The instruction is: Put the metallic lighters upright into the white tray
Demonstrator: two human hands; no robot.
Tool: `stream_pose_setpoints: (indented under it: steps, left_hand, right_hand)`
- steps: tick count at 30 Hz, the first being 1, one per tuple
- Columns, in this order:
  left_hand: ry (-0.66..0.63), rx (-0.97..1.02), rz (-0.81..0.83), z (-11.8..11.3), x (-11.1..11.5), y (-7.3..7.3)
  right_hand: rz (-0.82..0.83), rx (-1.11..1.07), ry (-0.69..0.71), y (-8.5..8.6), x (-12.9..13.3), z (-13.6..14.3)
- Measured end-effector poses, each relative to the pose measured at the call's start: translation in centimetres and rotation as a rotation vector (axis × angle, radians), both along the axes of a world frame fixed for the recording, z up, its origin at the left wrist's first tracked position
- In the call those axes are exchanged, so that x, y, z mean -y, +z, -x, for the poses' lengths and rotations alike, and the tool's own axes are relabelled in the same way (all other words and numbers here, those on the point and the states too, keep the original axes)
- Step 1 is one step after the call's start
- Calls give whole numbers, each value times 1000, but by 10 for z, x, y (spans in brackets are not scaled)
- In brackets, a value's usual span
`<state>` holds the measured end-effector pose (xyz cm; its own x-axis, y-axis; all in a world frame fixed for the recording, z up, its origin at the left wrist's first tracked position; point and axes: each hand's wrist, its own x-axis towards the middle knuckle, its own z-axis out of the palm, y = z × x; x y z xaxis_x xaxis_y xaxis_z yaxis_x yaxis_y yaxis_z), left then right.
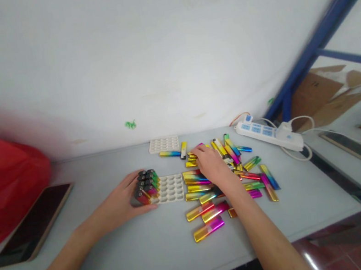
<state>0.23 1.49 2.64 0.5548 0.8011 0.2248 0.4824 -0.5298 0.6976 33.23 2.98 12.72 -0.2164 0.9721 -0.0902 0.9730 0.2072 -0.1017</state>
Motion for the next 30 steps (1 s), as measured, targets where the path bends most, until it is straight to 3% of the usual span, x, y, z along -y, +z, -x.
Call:
stream_pose_setpoints:
  steps: [9, 14, 20, 25, 30]
  left_hand:
    - [-6, 1, 1, 0, 0, -1]
    - [-10, -7, -3, -1, 1, 1]
    - [-9, -30, 18, -2, 2, 6]
    - [-15, -20, 15, -2, 2, 6]
    - [-11, 0, 19, -1, 1, 3]
  right_hand:
    - [-138, -330, -14, 11, -1, 10]
    - [-114, -549, -153, 6, 3, 24]
    - [-78, -587, -214, 0, 8, 41]
    - [151, -841, -160, -1, 14, 53]
    - [372, -1060, -280, -3, 16, 65]
